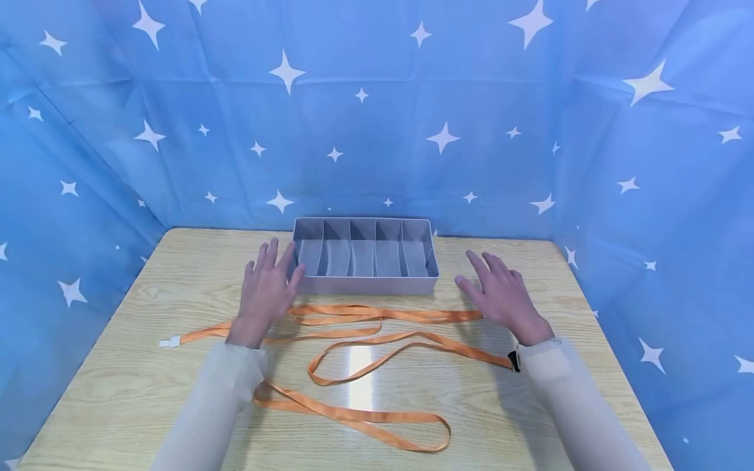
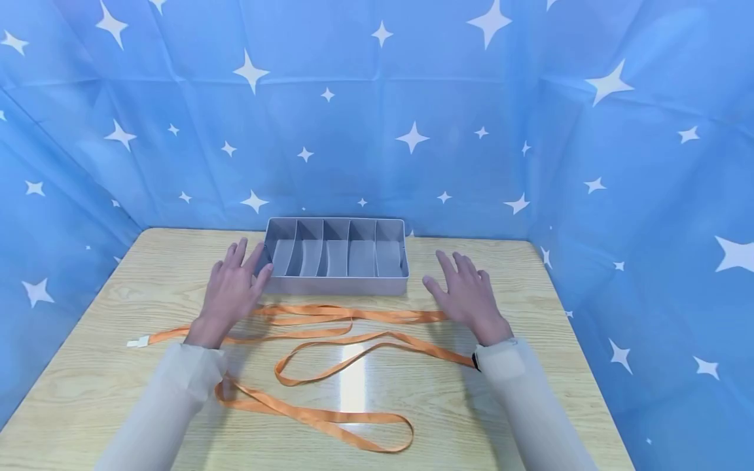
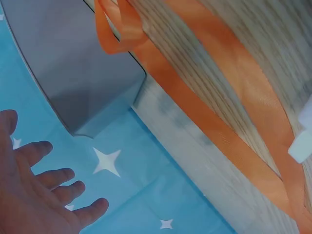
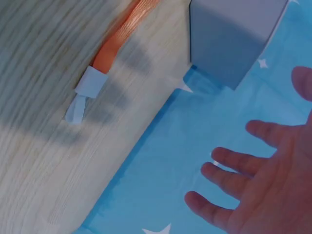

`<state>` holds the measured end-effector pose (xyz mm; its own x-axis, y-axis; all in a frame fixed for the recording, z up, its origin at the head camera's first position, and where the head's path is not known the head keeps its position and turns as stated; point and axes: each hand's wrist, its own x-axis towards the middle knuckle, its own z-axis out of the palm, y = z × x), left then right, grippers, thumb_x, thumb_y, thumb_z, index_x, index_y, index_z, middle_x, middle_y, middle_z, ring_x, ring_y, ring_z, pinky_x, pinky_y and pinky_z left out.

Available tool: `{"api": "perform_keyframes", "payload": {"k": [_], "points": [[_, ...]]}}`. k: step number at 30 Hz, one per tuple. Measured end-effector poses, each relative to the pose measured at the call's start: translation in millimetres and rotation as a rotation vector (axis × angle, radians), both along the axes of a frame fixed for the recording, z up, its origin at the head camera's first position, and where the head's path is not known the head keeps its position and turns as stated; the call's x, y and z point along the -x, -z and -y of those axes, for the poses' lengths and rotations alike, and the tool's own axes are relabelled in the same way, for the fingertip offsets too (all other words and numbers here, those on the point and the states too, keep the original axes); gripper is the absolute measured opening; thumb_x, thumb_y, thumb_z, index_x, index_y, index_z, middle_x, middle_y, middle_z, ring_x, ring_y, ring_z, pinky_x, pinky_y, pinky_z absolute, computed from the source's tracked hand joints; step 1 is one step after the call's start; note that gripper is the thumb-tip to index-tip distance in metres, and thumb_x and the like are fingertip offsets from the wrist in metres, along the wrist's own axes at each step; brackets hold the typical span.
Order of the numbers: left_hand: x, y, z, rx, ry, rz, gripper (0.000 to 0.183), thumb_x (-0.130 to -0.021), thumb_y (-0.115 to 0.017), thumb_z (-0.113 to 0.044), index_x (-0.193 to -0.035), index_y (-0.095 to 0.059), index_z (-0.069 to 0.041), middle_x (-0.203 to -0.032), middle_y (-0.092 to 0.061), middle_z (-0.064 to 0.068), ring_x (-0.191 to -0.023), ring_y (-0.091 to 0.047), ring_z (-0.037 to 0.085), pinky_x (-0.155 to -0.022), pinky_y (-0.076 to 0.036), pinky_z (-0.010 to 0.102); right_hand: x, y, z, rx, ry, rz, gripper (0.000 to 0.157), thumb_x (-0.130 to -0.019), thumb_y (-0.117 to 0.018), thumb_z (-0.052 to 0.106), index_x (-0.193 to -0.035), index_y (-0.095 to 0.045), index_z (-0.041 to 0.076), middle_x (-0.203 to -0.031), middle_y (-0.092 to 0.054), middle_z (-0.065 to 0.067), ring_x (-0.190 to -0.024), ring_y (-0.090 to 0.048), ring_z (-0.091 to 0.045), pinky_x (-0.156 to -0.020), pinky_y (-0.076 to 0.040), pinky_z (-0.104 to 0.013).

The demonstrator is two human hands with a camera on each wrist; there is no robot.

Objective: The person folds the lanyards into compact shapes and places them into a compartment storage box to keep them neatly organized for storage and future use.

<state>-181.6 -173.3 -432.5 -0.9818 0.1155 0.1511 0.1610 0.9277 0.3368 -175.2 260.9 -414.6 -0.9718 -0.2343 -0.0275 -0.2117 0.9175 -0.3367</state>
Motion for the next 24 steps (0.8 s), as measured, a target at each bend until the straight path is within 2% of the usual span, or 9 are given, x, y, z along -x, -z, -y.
{"api": "perform_keyframes", "payload": {"k": [9,16,24], "points": [[-10.2,2.4,-15,0.046,0.072,-0.043,0.062,-0.106,-0.034,-0.049,-0.155,-0.035,-0.011,-0.161,-0.021,0.022,-0.149,-0.015,0.041,-0.111,-0.020,0.067,-8.8,8.1,8,-0.020,-0.039,-0.005,0.072,-0.103,-0.036,0.057,-0.157,-0.027,0.010,-0.156,-0.026,-0.029,-0.144,-0.020,-0.048,-0.105,-0.021,-0.072],[-19.8,1.9,-33,0.071,0.125,-0.065,0.061,-0.105,-0.035,-0.049,-0.154,-0.038,-0.013,-0.162,-0.022,0.019,-0.149,-0.018,0.039,-0.112,-0.020,0.066,-16.1,14.2,15,-0.038,-0.061,-0.010,0.072,-0.103,-0.038,0.057,-0.157,-0.028,0.011,-0.158,-0.023,-0.028,-0.146,-0.015,-0.048,-0.108,-0.015,-0.072],[-29.5,8.0,-56,0.133,0.202,-0.080,0.058,-0.105,-0.038,-0.049,-0.154,-0.039,-0.018,-0.162,-0.025,0.014,-0.149,-0.020,0.036,-0.114,-0.019,0.063,-23.4,19.8,19,-0.056,-0.073,-0.020,0.070,-0.103,-0.040,0.055,-0.157,-0.029,0.012,-0.160,-0.022,-0.025,-0.147,-0.014,-0.048,-0.109,-0.012,-0.071]]}}
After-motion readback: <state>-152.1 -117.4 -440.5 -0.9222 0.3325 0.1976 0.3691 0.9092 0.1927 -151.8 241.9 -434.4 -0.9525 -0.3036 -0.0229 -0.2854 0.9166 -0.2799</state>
